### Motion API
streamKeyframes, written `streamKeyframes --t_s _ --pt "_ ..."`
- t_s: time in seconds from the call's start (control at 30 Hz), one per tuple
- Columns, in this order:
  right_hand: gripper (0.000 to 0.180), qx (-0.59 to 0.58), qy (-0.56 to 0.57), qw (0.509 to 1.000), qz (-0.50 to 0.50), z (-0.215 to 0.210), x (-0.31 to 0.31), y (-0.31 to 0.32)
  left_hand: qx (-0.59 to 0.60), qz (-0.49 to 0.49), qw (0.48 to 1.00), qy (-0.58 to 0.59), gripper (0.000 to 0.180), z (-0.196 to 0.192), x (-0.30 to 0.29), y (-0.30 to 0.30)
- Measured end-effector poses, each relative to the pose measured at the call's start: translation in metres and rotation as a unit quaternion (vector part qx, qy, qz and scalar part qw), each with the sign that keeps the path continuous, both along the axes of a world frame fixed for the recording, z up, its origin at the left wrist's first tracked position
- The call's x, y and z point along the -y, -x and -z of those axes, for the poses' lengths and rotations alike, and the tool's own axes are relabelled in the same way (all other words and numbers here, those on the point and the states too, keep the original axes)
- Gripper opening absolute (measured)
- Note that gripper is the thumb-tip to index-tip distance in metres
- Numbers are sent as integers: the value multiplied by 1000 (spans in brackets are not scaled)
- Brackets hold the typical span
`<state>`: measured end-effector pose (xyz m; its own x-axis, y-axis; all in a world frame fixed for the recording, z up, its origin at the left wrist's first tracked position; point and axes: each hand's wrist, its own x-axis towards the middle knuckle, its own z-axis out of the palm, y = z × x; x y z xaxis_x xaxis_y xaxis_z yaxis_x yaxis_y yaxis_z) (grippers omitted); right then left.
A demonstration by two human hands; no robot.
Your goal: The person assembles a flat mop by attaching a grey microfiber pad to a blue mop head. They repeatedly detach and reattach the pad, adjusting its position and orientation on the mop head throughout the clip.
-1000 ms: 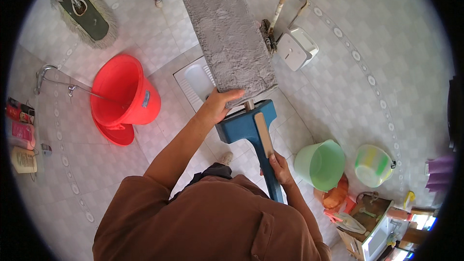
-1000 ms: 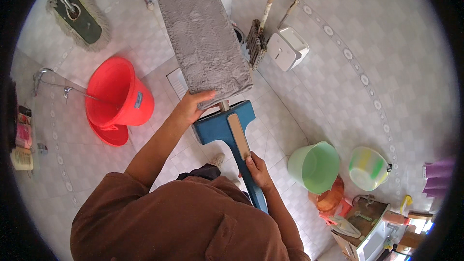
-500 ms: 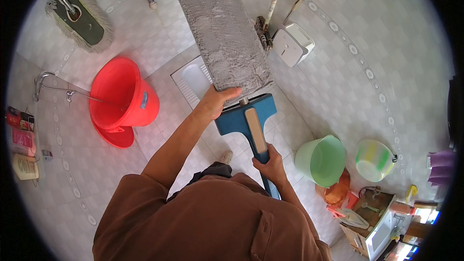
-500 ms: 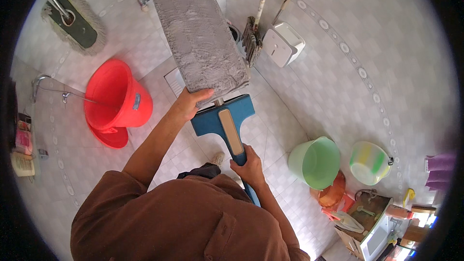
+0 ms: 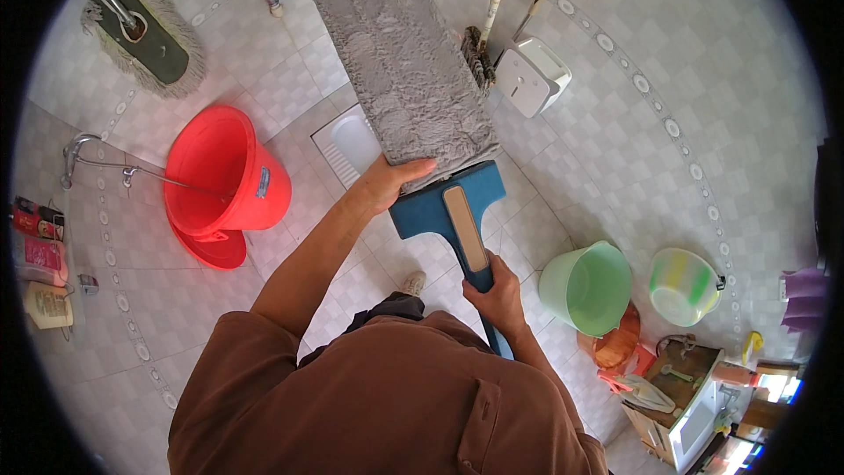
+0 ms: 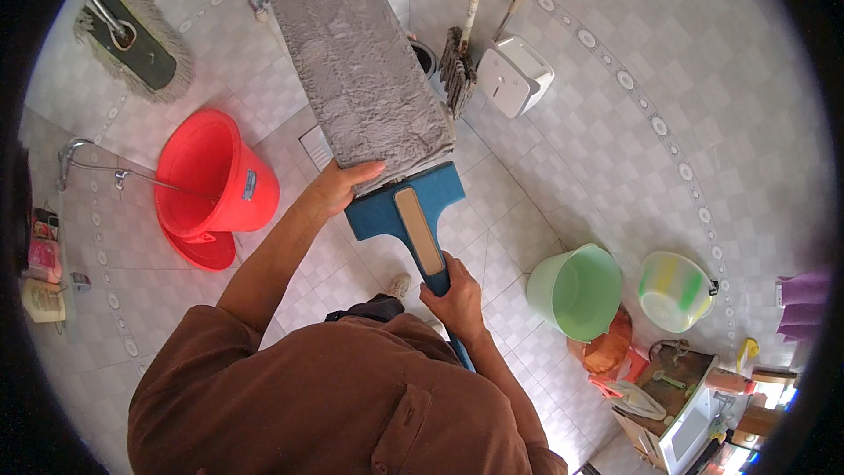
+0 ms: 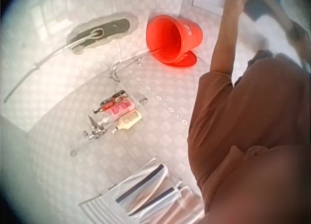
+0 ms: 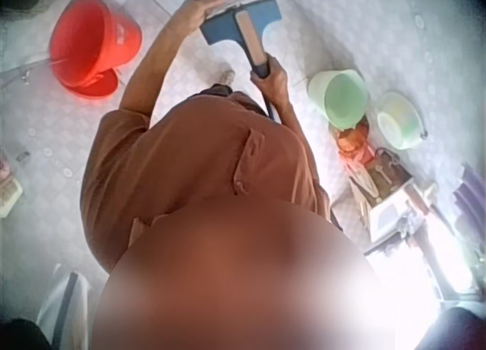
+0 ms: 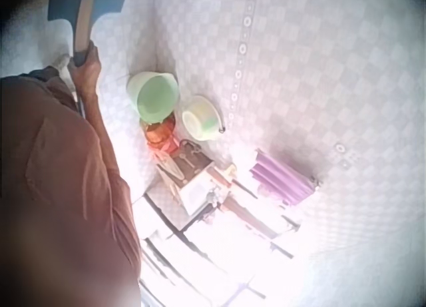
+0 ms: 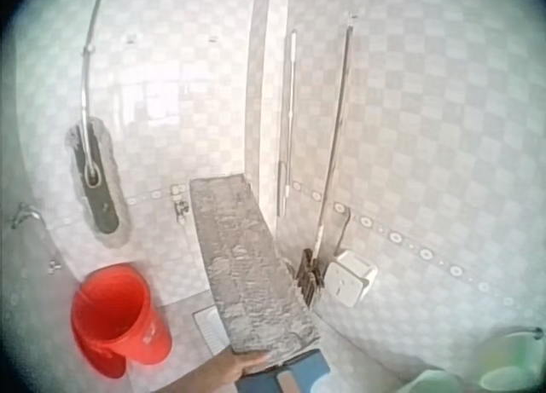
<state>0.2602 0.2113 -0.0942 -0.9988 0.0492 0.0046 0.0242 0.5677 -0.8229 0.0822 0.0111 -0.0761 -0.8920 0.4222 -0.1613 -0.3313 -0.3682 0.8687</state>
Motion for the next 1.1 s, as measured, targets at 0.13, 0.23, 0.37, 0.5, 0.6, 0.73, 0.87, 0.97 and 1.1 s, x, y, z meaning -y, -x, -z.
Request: streamKeyframes --t_s 0.13,0.23,0.37,0.5,0.6,0.73,0.87,0.97,1.1 --pt "54 14 8 1000 2 -2 0 2 23 16 999 31 62 7 5 2" --pt "53 18 -4 1000 -5 -8 0 1 17 17 999 31 64 12 8 0" --pt "55 30 0 999 -13 -6 -2 1 19 38 999 24 65 8 9 -3" --pt "57 92 43 995 -16 -10 -1 2 26 64 998 -2 71 12 14 -3" --pt "53 153 33 987 -34 -13 -4 4 64 93 991 -70 78 46 23 1" --pt "37 259 195 944 -57 6 -19 2 29 165 974 -152 83 46 29 -5" --pt "30 351 308 881 -78 3 -22 1 132 84 987 36 61 60 16 3" --pt "29 380 368 845 -74 -2 -17 2 173 15 982 78 45 73 12 1" --pt "29 401 372 836 -46 8 -18 -4 169 -42 979 103 32 95 8 1"
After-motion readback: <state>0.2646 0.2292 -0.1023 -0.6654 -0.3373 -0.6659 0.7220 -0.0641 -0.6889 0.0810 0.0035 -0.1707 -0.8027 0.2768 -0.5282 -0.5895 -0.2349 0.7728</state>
